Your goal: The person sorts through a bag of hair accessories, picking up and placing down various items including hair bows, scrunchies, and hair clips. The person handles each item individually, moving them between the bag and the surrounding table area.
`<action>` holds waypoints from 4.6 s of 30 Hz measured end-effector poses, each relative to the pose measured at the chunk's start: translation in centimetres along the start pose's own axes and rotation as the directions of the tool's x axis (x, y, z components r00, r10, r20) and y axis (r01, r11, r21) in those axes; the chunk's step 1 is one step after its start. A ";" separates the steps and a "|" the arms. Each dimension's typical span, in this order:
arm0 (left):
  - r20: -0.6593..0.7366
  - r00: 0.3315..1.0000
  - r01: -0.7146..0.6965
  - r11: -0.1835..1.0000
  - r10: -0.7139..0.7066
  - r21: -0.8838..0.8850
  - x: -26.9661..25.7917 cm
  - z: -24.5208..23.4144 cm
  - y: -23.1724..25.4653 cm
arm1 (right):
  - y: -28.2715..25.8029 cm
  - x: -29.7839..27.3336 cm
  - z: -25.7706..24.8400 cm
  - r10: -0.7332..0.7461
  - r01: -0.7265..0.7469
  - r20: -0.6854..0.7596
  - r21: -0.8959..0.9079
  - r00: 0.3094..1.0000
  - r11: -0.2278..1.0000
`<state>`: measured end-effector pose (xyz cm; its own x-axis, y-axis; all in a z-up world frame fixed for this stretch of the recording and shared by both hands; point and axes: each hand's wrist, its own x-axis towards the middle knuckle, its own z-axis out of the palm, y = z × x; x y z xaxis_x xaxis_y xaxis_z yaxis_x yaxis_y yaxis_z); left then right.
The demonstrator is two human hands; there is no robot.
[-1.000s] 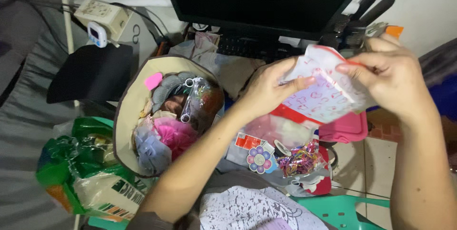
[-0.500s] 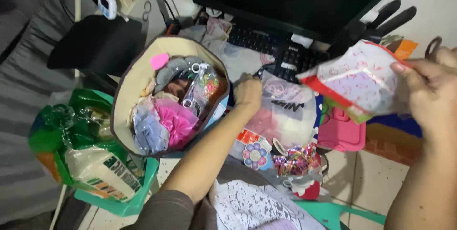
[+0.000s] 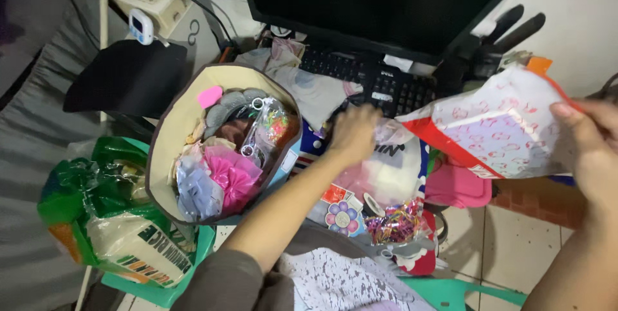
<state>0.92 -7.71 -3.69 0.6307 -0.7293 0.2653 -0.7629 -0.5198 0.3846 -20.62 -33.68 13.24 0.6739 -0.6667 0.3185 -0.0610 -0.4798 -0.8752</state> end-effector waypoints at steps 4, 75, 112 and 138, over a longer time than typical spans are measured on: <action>-0.259 0.806 0.479 0.844 -0.532 -0.242 -0.5 1.8 -1.8 | -0.8 -0.8 0.6 -0.126 0.152 0.115 -0.259 0.985 0.954; -0.088 0.988 0.088 0.935 -0.125 -0.342 -12.3 -26.8 7.1 | -22.9 -4.8 13.8 -0.470 0.738 0.717 -0.092 0.515 0.669; -0.482 0.792 -0.225 0.555 -0.374 -0.801 -14.5 -24.4 0.6 | -18.7 -5.1 17.1 -0.492 0.509 0.797 0.279 0.350 0.814; -0.221 0.706 -0.073 0.242 -0.672 -0.968 -13.9 -25.2 -1.2 | -16.3 -8.8 25.7 -0.257 -0.156 0.601 0.548 0.756 0.822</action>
<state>-3.27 14.27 14.48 0.9899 -0.0674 0.1244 -0.0924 0.3576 0.9293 -6.60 -5.35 15.36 0.9682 -0.0377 0.2474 0.2483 0.0220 -0.9684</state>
